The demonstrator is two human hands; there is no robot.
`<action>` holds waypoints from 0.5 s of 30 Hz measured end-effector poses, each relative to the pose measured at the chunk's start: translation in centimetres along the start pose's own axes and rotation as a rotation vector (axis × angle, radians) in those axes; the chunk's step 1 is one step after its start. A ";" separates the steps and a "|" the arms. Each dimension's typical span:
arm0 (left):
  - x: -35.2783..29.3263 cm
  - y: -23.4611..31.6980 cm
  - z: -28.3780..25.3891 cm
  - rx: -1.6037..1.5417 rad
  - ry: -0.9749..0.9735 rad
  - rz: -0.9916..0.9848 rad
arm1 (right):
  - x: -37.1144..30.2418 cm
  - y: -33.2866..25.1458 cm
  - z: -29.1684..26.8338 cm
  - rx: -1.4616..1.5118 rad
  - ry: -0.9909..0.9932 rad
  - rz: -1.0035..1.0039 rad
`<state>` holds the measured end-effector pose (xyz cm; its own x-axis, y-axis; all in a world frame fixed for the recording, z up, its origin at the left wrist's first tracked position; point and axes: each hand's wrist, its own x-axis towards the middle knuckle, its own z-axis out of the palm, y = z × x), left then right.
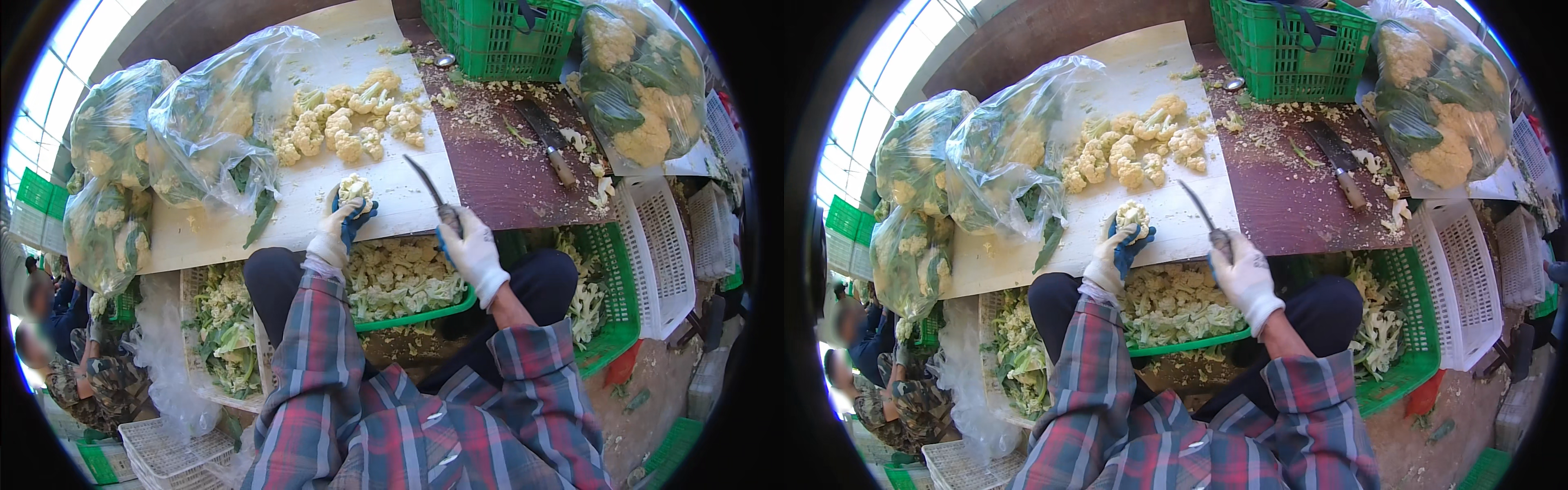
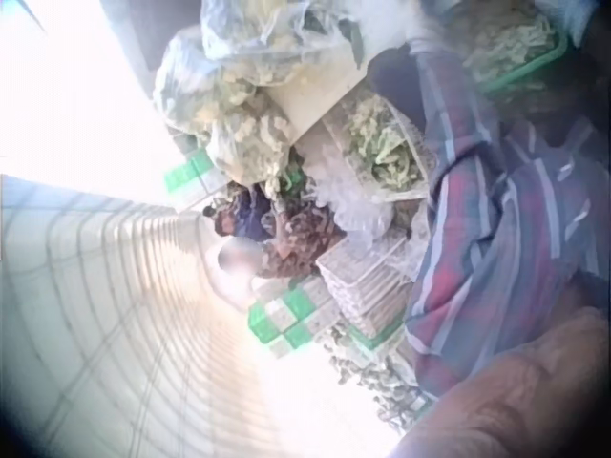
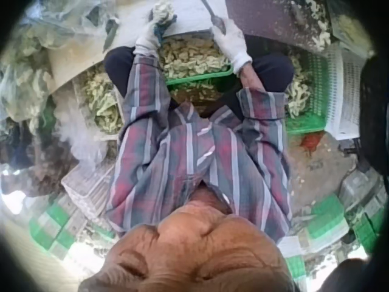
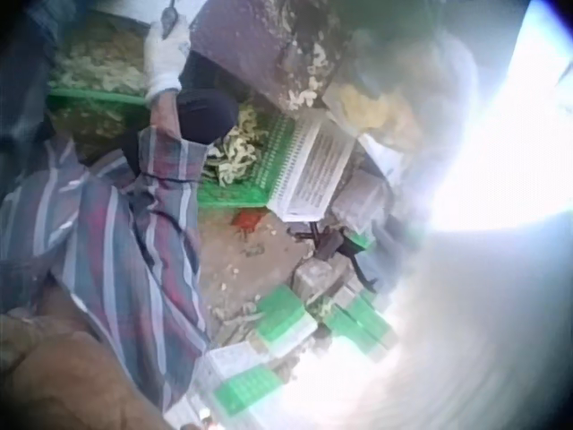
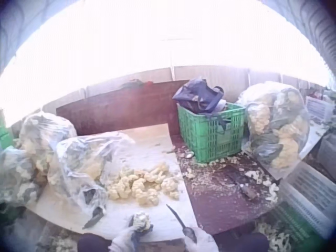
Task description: The person sits on the floor and uses a knife to chop a whole cauliflower into florets on a white cutting board. The florets are placed into a green basket below. The person handles the cauliflower and knife with gloved hands throughout.
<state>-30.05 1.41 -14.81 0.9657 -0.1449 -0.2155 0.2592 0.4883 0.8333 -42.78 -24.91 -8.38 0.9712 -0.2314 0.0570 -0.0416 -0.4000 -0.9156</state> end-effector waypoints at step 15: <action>-0.5 0.3 1.3 0.219 0.424 0.113 | -1.3 0.7 7.2 -0.123 -0.133 -0.217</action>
<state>-30.49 0.52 -13.76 0.9206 0.2843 -0.2677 0.1866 0.2817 0.9412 -42.44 -18.53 -11.98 0.9824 -0.0130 0.1865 0.1509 -0.5338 -0.8321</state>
